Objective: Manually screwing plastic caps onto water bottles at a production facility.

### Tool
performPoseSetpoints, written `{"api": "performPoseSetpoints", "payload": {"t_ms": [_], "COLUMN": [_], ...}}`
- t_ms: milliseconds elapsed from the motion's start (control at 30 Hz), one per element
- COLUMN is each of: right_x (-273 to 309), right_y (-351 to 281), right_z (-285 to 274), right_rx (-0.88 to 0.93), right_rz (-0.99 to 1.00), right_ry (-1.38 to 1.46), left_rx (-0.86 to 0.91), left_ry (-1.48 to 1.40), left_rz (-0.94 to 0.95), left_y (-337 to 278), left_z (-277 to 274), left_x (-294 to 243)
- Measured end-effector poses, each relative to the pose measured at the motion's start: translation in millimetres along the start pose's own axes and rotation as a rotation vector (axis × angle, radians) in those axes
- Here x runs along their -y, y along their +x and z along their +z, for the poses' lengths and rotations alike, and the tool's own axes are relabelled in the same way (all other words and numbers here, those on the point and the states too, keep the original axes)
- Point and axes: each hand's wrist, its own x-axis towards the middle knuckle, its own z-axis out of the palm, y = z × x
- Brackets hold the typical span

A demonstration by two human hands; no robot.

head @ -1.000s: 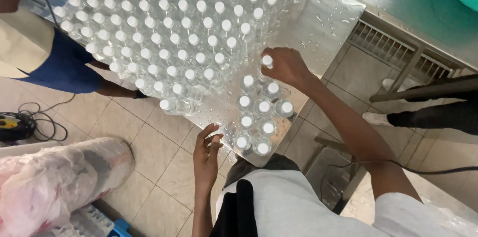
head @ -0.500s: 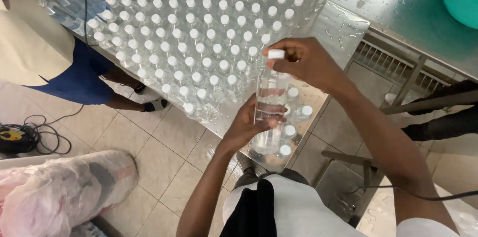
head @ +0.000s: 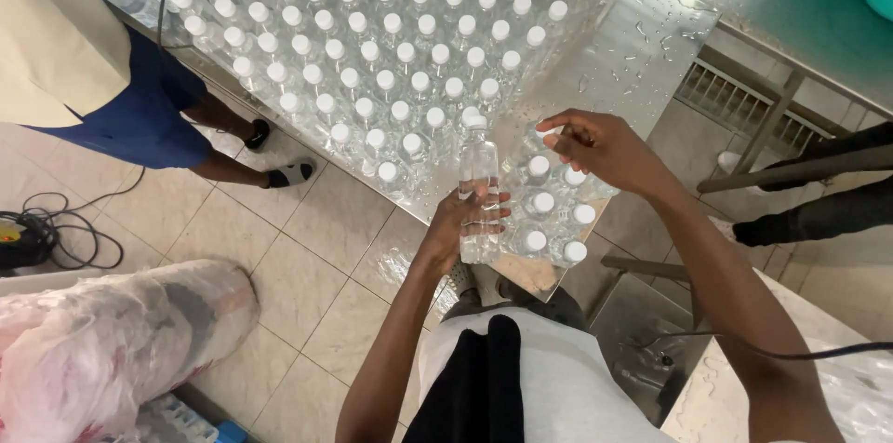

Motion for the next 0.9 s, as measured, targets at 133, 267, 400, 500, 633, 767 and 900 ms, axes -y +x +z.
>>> {"api": "performPoseSetpoints", "payload": {"t_ms": [133, 267, 400, 500, 633, 767, 900], "right_x": [1, 11, 8, 9, 12, -9, 24], "right_y": [6, 27, 50, 60, 55, 57, 19], "right_z": [11, 14, 7, -2, -15, -25, -30], "right_rx": [-0.038, -0.003, 0.197, 0.321, 0.461, 0.574, 0.521], "right_rz": [-0.102, -0.377, -0.356, -0.346, -0.246, -0.066, 0.026], "right_ry": [-0.135, -0.254, -0.200, -0.202, -0.223, -0.421, -0.666], "left_rx": [0.042, 0.097, 0.136, 0.203, 0.310, 0.453, 0.557], "left_ry": [0.075, 0.116, 0.126, 0.237, 0.231, 0.325, 0.344], "left_rz": [-0.005, 0.031, 0.036, 0.058, 0.053, 0.052, 0.025], "left_y": [0, -6, -14, -13, -16, -16, -13], "left_z": [0, 3, 2, -9, -9, 2, 10], "left_x": [-14, -19, -23, -24, -25, -41, -47]}}
